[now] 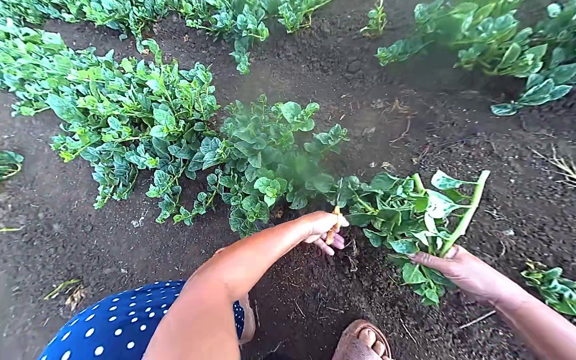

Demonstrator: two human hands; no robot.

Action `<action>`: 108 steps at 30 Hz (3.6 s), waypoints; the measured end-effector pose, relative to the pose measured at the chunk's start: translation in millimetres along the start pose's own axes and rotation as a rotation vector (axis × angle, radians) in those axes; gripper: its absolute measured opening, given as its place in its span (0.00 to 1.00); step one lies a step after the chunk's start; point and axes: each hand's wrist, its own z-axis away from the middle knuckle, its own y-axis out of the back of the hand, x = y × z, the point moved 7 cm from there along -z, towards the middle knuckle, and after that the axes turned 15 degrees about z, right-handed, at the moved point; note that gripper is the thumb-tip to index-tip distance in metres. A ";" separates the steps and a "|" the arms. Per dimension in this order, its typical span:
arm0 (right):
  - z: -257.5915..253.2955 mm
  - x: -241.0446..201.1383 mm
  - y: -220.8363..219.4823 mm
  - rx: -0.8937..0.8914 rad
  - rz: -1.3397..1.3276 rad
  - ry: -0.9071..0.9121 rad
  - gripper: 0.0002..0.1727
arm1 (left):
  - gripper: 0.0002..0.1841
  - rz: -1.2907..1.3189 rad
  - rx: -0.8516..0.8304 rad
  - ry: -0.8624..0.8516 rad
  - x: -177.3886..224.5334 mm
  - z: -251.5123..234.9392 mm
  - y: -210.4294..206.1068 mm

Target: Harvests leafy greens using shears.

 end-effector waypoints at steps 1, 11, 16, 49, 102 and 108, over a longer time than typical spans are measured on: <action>-0.6 -1.3 3.0 0.011 0.034 0.003 0.11 | 0.24 0.004 -0.007 -0.005 2.3 -5.5 -2.1; 24.9 31.0 68.7 0.149 -0.394 -0.027 0.12 | 0.17 -0.685 -0.007 0.077 41.7 117.0 60.8; 21.8 -28.3 60.8 -0.061 -0.534 0.294 0.14 | 0.16 -0.356 0.726 -0.437 92.4 297.3 254.9; -116.2 -356.4 -296.2 -0.262 -0.626 0.366 0.11 | 0.20 0.295 0.695 -0.760 -43.1 170.6 408.6; -49.0 -323.1 -214.8 -0.012 -0.504 0.520 0.07 | 0.11 0.608 0.753 -0.691 -114.2 237.9 436.6; -54.7 -318.8 -221.1 -0.035 -0.701 0.391 0.12 | 0.11 0.799 0.708 -0.739 -89.2 246.0 424.3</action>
